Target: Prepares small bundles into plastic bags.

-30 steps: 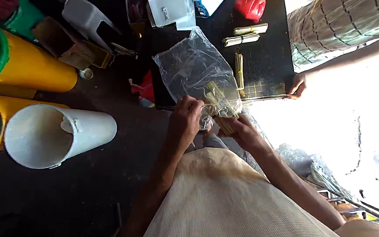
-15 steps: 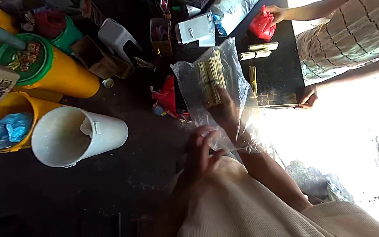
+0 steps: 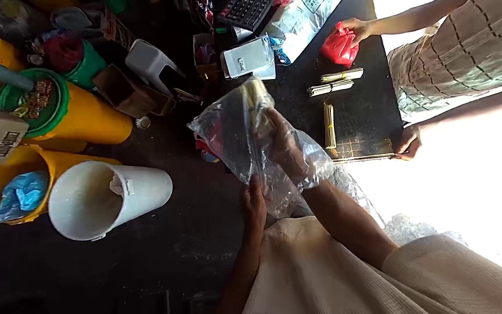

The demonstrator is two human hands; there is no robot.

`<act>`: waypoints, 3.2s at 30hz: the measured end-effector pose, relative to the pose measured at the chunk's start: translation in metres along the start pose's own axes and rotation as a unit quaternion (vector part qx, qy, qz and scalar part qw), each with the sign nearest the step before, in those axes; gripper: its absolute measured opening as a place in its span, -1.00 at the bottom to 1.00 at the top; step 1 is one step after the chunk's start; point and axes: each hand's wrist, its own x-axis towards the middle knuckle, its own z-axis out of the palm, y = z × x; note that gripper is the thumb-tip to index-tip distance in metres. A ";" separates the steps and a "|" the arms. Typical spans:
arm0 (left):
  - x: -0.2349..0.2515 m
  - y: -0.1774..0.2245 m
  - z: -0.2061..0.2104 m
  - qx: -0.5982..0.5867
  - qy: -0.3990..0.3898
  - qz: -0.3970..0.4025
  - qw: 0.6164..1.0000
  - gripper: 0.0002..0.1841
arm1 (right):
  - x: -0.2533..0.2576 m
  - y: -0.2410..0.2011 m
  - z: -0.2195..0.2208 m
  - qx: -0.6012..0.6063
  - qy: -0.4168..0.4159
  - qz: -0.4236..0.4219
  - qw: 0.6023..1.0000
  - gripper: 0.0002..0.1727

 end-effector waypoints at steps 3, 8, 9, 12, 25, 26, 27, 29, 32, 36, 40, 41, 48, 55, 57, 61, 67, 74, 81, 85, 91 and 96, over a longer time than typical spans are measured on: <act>0.038 0.013 0.029 0.028 0.055 0.011 0.998 -0.66 | 0.076 -0.020 0.003 0.134 -0.046 0.052 0.989 -0.42; 0.053 -0.006 0.064 0.006 0.080 -0.032 0.996 -0.71 | -0.042 -0.069 -0.084 0.025 -0.048 0.078 0.995 -0.41; 0.051 -0.010 0.070 0.001 0.079 -0.050 0.996 -0.72 | -0.061 -0.099 -0.104 -0.074 -0.066 0.035 0.994 -0.45; 0.038 -0.025 0.073 0.004 0.083 -0.084 0.993 -0.72 | -0.043 -0.193 -0.162 -0.465 -0.016 -0.172 0.868 -0.65; 0.019 -0.024 0.060 0.034 0.164 -0.011 0.986 -0.82 | 0.141 -0.197 -0.205 -0.866 -0.197 -0.211 0.408 -0.23; 0.016 -0.023 0.061 0.070 0.171 0.010 0.983 -0.82 | 0.143 -0.204 -0.200 -0.865 -0.208 -0.192 0.415 -0.31; 0.009 -0.019 0.060 0.130 0.167 0.043 0.976 -0.65 | 0.143 -0.214 -0.196 -0.858 -0.217 -0.178 0.431 -0.40; 0.002 0.002 0.064 0.229 0.177 0.139 0.947 -0.52 | 0.136 -0.236 -0.193 -0.835 -0.219 -0.198 0.464 -0.63; -0.008 0.021 0.085 0.224 0.168 0.220 0.935 -0.56 | 0.111 -0.240 -0.191 -0.847 -0.212 -0.177 0.454 -0.46; -0.011 0.025 0.121 0.175 0.074 0.292 0.937 -0.69 | 0.096 -0.208 -0.204 -0.829 -0.127 -0.143 0.525 -0.34; -0.016 0.024 0.187 0.276 -0.188 0.238 0.912 -0.69 | 0.095 -0.183 -0.199 -0.834 -0.057 -0.133 0.532 -0.07; -0.007 0.019 0.206 0.359 -0.230 0.218 0.878 -0.59 | 0.099 -0.184 -0.198 -0.837 -0.048 -0.125 0.530 -0.10; 0.050 -0.001 0.245 0.563 -0.169 0.220 0.779 -0.27 | 0.056 -0.238 -0.196 -0.849 0.048 0.117 0.513 -0.13; 0.080 -0.018 0.238 0.594 -0.203 0.197 0.753 -0.52 | 0.007 -0.187 -0.244 -0.642 0.145 -0.001 0.753 -0.24; 0.072 -0.010 0.223 0.479 -0.253 0.159 0.826 -0.53 | -0.020 -0.172 -0.240 -0.501 0.141 0.002 0.854 -0.31; 0.045 -0.005 0.200 0.225 -0.324 0.179 0.901 -0.50 | -0.088 -0.157 -0.208 -0.402 0.148 0.000 0.903 -0.39; -0.002 0.016 0.161 0.189 -0.445 0.531 0.696 -0.54 | -0.152 -0.141 -0.151 -0.110 0.081 0.193 0.972 -0.50; -0.008 0.033 0.144 0.236 -0.475 0.602 0.597 -0.73 | -0.175 -0.114 -0.126 -0.151 0.125 0.162 0.967 -0.50; -0.002 0.038 0.121 0.004 -0.367 0.265 0.892 -0.54 | -0.181 -0.116 -0.130 -0.300 0.215 -0.080 0.926 -0.64; -0.019 0.006 0.134 -0.158 -0.377 -0.060 0.911 -0.35 | -0.173 -0.082 -0.119 -0.397 0.206 -0.194 0.873 -0.54; -0.031 -0.031 0.106 -0.048 -0.402 -0.178 0.897 -0.19 | -0.150 -0.003 -0.149 -0.496 0.195 -0.109 0.839 -0.18; -0.023 -0.041 0.081 -0.119 -0.473 -0.281 0.827 -0.37 | -0.162 -0.050 -0.180 -0.496 -0.001 -0.042 0.867 -0.12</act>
